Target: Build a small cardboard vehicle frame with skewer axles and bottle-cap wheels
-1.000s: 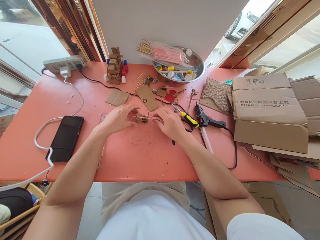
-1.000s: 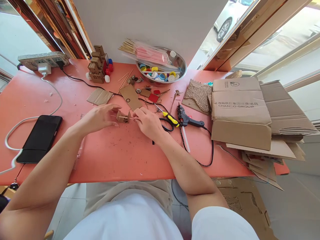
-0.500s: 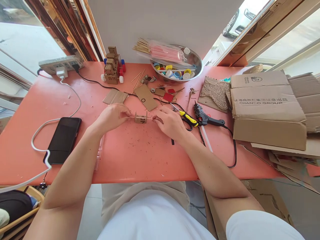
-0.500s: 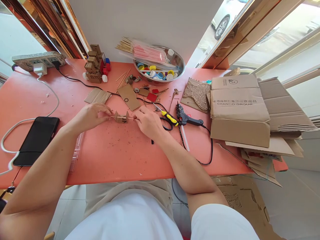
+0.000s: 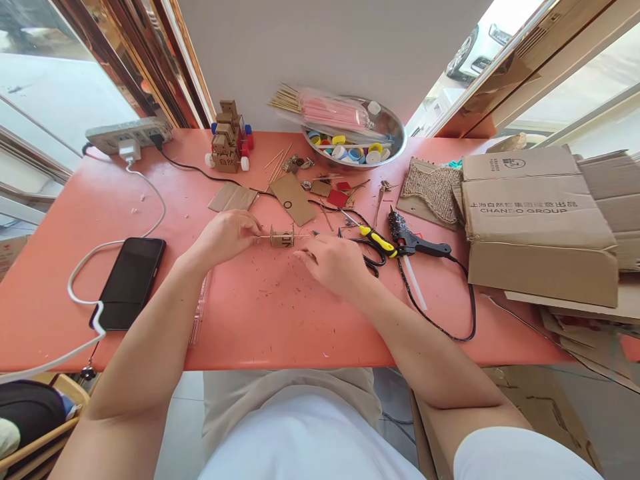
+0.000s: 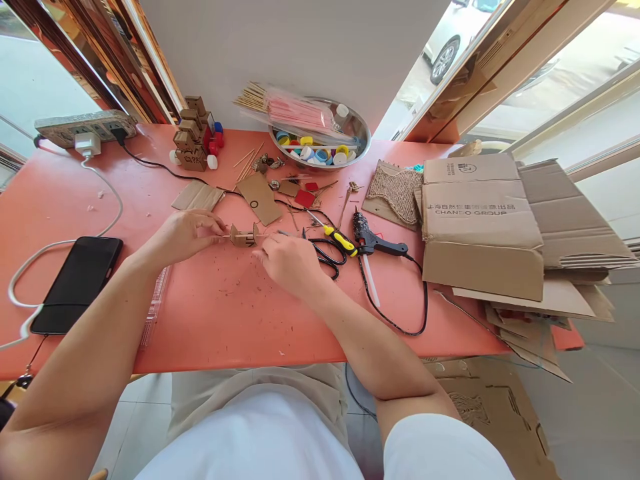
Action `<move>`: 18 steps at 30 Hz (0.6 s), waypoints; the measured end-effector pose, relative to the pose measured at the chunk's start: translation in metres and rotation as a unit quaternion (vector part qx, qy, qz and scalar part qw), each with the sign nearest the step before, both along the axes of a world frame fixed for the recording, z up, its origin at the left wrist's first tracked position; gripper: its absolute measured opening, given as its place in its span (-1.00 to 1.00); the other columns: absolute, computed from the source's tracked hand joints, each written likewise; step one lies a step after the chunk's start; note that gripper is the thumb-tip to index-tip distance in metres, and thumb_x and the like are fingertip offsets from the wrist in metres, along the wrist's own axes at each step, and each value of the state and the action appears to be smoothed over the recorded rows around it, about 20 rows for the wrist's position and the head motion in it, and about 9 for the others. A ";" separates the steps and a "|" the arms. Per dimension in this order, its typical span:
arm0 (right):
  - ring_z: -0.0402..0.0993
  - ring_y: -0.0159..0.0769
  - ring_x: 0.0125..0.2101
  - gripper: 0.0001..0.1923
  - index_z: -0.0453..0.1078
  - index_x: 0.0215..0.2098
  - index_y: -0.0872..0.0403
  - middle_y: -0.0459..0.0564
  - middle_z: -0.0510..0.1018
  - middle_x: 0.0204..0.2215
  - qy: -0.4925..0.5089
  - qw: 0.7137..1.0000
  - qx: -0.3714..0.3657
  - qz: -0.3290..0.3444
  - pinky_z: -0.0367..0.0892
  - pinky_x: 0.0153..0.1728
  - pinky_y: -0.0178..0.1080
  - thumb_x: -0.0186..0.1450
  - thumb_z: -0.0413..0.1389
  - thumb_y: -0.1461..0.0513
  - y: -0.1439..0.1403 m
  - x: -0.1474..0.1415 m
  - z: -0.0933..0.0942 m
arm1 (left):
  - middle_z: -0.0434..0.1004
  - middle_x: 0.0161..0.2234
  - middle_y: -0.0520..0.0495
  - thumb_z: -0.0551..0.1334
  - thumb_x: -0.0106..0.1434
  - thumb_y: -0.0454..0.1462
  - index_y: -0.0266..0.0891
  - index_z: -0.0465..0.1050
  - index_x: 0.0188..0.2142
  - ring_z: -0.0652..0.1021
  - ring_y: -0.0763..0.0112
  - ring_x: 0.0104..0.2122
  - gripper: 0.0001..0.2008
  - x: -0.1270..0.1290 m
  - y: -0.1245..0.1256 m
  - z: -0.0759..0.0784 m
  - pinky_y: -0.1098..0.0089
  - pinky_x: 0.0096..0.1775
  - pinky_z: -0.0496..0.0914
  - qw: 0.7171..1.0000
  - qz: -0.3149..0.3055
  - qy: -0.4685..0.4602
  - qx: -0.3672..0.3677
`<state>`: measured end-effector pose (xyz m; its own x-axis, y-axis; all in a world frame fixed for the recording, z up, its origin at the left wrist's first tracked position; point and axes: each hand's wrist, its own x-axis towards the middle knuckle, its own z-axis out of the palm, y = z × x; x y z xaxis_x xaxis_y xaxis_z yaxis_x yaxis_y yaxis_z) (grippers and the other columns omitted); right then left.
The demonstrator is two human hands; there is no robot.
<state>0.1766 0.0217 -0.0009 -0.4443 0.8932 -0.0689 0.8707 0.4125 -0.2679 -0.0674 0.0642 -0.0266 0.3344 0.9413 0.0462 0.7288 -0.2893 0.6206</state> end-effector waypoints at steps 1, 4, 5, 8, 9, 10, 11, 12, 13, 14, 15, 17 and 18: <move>0.65 -0.06 -0.17 -0.79 0.60 -0.08 0.13 0.21 0.72 -0.16 -0.025 1.000 -0.015 -0.002 0.28 -0.32 -0.23 0.50 0.15 0.20 -0.002 -0.006 0.002 | 0.77 -0.20 -0.08 0.29 0.13 -0.27 -0.13 0.67 -0.43 0.72 0.14 -0.14 -0.86 0.000 0.000 0.000 0.16 0.06 0.59 1.000 0.000 0.000 -0.001; 0.67 -0.06 -0.15 -0.74 0.57 0.03 0.17 0.28 0.72 -0.07 -0.071 0.996 -0.048 -0.006 0.30 -0.31 -0.23 0.49 0.07 0.33 -0.005 -0.015 0.006 | 0.78 -0.19 -0.09 0.30 0.13 -0.27 -0.13 0.66 -0.43 0.72 0.13 -0.13 -0.87 0.001 -0.001 0.001 0.14 0.08 0.59 1.000 0.000 -0.001 -0.002; 0.67 -0.08 -0.16 -0.74 0.57 0.00 0.16 0.26 0.73 -0.10 -0.070 0.995 -0.065 0.004 0.30 -0.30 -0.23 0.47 0.06 0.36 -0.004 -0.013 0.008 | 0.78 -0.20 -0.09 0.30 0.13 -0.27 -0.13 0.66 -0.43 0.72 0.12 -0.13 -0.88 0.001 -0.001 0.001 0.14 0.08 0.59 1.000 -0.001 0.000 -0.002; 0.63 -0.20 -0.28 -0.85 0.58 -0.24 0.10 0.08 0.72 -0.30 0.017 0.980 -0.170 0.102 0.32 -0.29 -0.26 0.41 0.15 0.35 0.003 0.014 0.021 | 0.77 -0.20 -0.10 0.30 0.14 -0.25 -0.14 0.66 -0.42 0.72 0.11 -0.13 -0.87 0.000 -0.001 0.002 0.13 0.06 0.60 1.000 -0.006 0.004 -0.002; 0.59 -0.27 -0.35 -0.87 0.56 -0.30 0.08 0.00 0.69 -0.38 0.073 0.961 -0.221 0.151 0.33 -0.30 -0.28 0.40 0.18 0.32 0.006 0.029 0.028 | 0.77 -0.20 -0.11 0.30 0.15 -0.25 -0.14 0.66 -0.41 0.72 0.11 -0.13 -0.87 0.000 0.000 0.002 0.13 0.06 0.60 1.000 -0.007 0.006 -0.002; 0.56 -0.31 -0.39 -0.85 0.53 -0.35 0.06 -0.03 0.66 -0.43 0.133 0.937 -0.257 0.195 0.34 -0.32 -0.29 0.41 0.19 0.27 0.008 0.045 0.035 | 0.77 -0.20 -0.11 0.29 0.15 -0.24 -0.14 0.66 -0.41 0.72 0.11 -0.13 -0.87 0.000 0.000 0.002 0.13 0.06 0.60 1.000 -0.007 0.007 -0.001; 0.51 -0.33 -0.44 -0.76 0.51 -0.40 0.05 -0.05 0.62 -0.48 0.192 0.913 -0.278 0.229 0.34 -0.36 -0.28 0.43 0.19 0.16 0.010 0.061 0.043 | 0.77 -0.20 -0.11 0.29 0.16 -0.24 -0.14 0.66 -0.41 0.72 0.11 -0.13 -0.87 -0.001 0.000 0.002 0.13 0.06 0.60 1.000 -0.007 0.008 -0.001; 0.49 -0.34 -0.47 -0.65 0.49 -0.42 0.03 -0.05 0.60 -0.50 0.237 0.896 -0.284 0.244 0.35 -0.38 -0.26 0.45 0.19 0.03 0.010 0.077 0.051 | 0.77 -0.20 -0.11 0.29 0.16 -0.24 -0.13 0.66 -0.41 0.72 0.12 -0.13 -0.87 -0.001 0.000 0.001 0.13 0.06 0.60 1.000 -0.007 0.008 0.000; 0.45 -0.34 -0.51 -0.54 0.46 -0.47 0.00 -0.06 0.55 -0.54 0.287 0.888 -0.266 0.244 0.35 -0.41 -0.24 0.45 0.17 -0.10 0.009 0.091 0.058 | 0.77 -0.21 -0.10 0.29 0.17 -0.24 -0.13 0.66 -0.41 0.72 0.12 -0.13 -0.87 -0.001 0.000 0.001 0.13 0.06 0.60 1.000 -0.008 0.006 0.001; 0.39 -0.34 -0.57 -0.46 0.40 -0.53 -0.04 -0.09 0.47 -0.61 0.356 0.884 -0.205 0.224 0.33 -0.47 -0.22 0.44 0.14 -0.19 0.007 0.103 0.065 | 0.77 -0.21 -0.10 0.29 0.17 -0.25 -0.13 0.65 -0.42 0.72 0.13 -0.13 -0.87 0.000 0.000 0.000 0.13 0.05 0.60 1.000 -0.009 0.005 0.001; 0.31 -0.33 -0.62 -0.44 0.33 -0.56 -0.07 -0.13 0.36 -0.68 0.432 0.872 -0.113 0.199 0.29 -0.53 -0.21 0.43 0.15 -0.21 0.004 0.114 0.070 | 0.77 -0.21 -0.10 0.29 0.16 -0.26 -0.12 0.65 -0.43 0.72 0.13 -0.13 -0.88 0.000 0.000 0.000 0.13 0.05 0.60 1.000 -0.011 0.003 0.000; 0.24 -0.19 -0.58 -0.51 0.29 -0.54 -0.16 -0.16 0.17 -0.70 0.521 0.844 0.100 0.085 0.26 -0.54 -0.15 0.44 0.13 -0.18 0.000 0.134 0.075 | 0.77 -0.21 -0.10 0.30 0.17 -0.28 -0.12 0.65 -0.44 0.71 0.14 -0.13 -0.88 0.001 0.000 0.001 0.14 0.06 0.60 1.000 -0.011 0.001 -0.003; 0.27 -0.11 -0.51 -0.55 0.29 -0.52 -0.20 -0.13 0.12 -0.67 0.535 0.826 0.176 0.003 0.27 -0.51 -0.13 0.45 0.12 -0.16 0.000 0.146 0.075 | 0.77 -0.21 -0.10 0.30 0.17 -0.29 -0.12 0.64 -0.44 0.71 0.13 -0.13 -0.88 0.002 -0.001 0.001 0.13 0.06 0.60 1.000 -0.007 0.000 -0.004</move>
